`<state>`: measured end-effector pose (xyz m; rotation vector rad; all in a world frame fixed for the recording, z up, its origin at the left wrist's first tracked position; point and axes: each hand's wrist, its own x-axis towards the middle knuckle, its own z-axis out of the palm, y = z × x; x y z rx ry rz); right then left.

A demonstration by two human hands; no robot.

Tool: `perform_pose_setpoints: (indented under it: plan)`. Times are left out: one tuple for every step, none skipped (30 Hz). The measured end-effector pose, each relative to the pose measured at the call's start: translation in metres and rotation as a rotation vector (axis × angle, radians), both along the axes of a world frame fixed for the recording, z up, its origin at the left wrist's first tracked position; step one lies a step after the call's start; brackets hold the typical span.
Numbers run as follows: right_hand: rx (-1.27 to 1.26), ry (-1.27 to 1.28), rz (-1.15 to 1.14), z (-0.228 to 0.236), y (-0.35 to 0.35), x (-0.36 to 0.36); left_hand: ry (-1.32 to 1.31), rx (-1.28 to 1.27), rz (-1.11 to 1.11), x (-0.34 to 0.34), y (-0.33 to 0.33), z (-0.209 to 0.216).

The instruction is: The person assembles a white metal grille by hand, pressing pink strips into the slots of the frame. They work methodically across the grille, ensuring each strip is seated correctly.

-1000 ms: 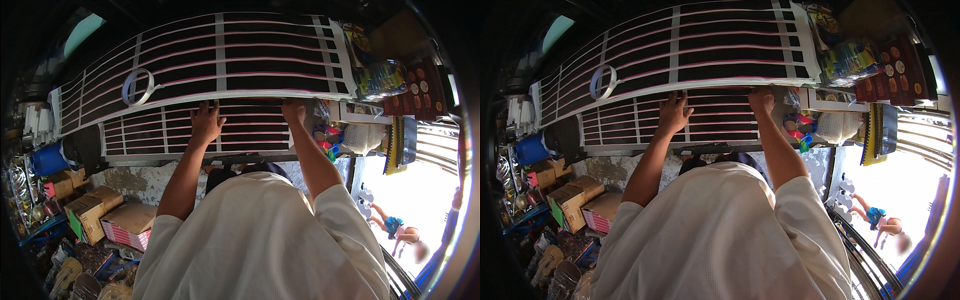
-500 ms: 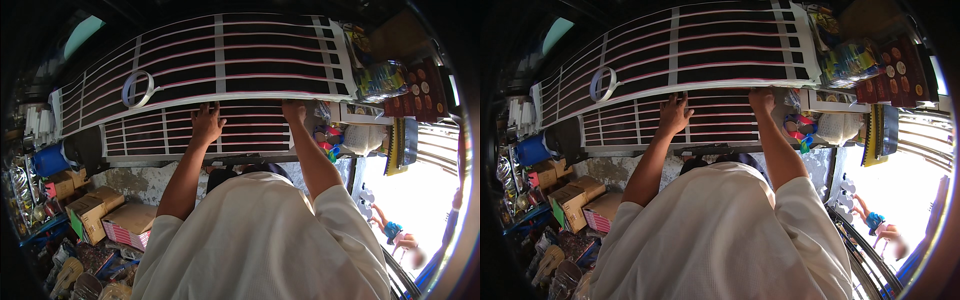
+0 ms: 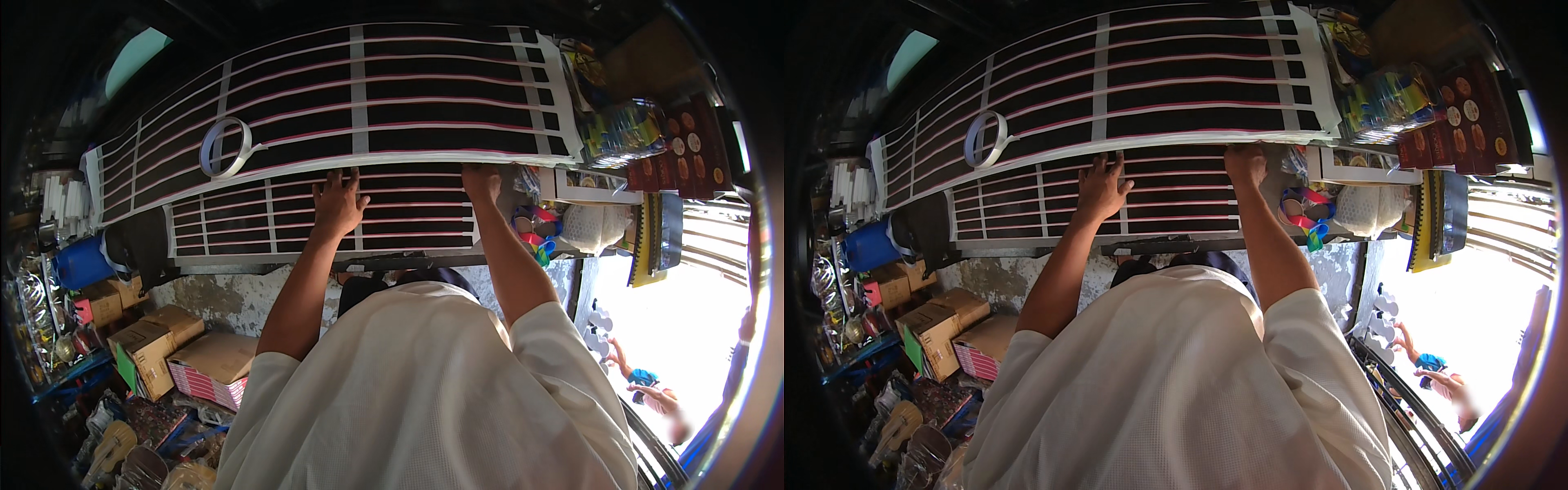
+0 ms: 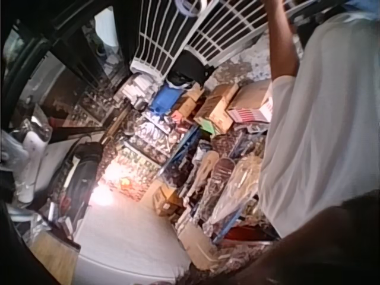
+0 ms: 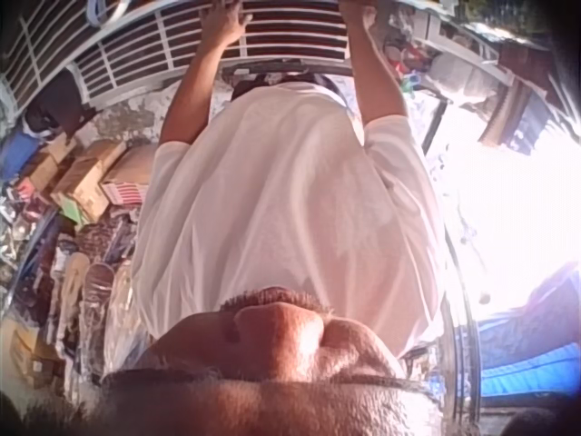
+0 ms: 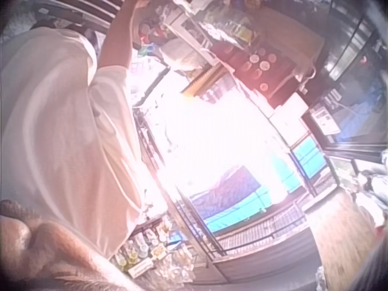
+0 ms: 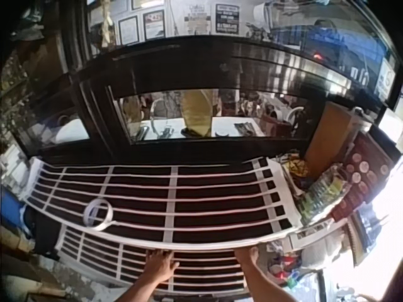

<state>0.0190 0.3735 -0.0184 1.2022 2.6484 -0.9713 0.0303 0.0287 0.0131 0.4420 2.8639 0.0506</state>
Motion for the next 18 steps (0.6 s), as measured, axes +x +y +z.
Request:
perform_pose_setpoints:
  plan:
    - [0.005,0.003,-0.001,-0.002,0.001,0.000,-0.003,-0.001,0.001,0.000,0.000,0.000]
    - [-0.005,0.015,-0.003,-0.003,0.001,0.000,-0.005,-0.002,0.002,0.000,0.000,0.000]
    - [0.001,0.018,-0.002,-0.006,0.002,0.000,-0.004,0.001,0.005,0.000,0.000,0.001]
    - [0.022,-0.004,0.002,-0.008,0.003,-0.001,-0.002,0.005,0.007,0.000,0.000,0.001]
    - [0.004,0.006,-0.012,-0.010,0.005,-0.002,-0.015,0.002,0.013,0.001,0.001,0.001]
    - [0.002,-0.008,-0.023,-0.013,0.006,-0.004,-0.003,0.007,0.011,0.001,0.001,0.001]
    - [0.009,-0.034,-0.037,-0.015,0.007,-0.006,-0.006,0.005,0.012,0.001,0.001,0.002]
    - [0.008,-0.020,-0.032,-0.018,0.007,-0.006,-0.010,0.004,0.013,0.001,0.001,0.002]
    - [0.018,-0.017,-0.030,-0.020,0.008,-0.007,-0.016,0.005,0.012,0.002,0.001,0.003]
    - [0.021,-0.018,-0.029,-0.021,0.009,-0.007,-0.021,0.006,0.012,0.001,0.002,0.004]
    - [0.024,-0.018,-0.028,-0.022,0.009,-0.006,-0.030,0.003,0.015,0.001,0.002,0.004]
    - [0.017,-0.022,-0.027,-0.022,0.010,-0.006,-0.030,0.005,0.016,0.001,0.002,0.005]
    - [0.014,-0.020,-0.022,-0.022,0.010,-0.005,-0.034,0.002,0.019,0.000,0.003,0.005]
    - [0.011,-0.018,-0.018,-0.021,0.010,-0.005,-0.040,0.000,0.022,0.000,0.003,0.005]
    - [0.012,-0.011,-0.011,-0.021,0.010,-0.003,-0.032,0.002,0.018,0.001,0.003,0.005]
    - [0.017,-0.010,0.000,-0.022,0.011,-0.003,-0.025,0.005,0.014,0.001,0.002,0.006]
    - [0.022,-0.008,0.011,-0.023,0.012,-0.003,-0.030,0.001,0.013,0.001,0.002,0.005]
    - [0.029,-0.013,0.026,-0.025,0.013,-0.004,-0.015,0.010,0.010,0.002,0.002,0.005]
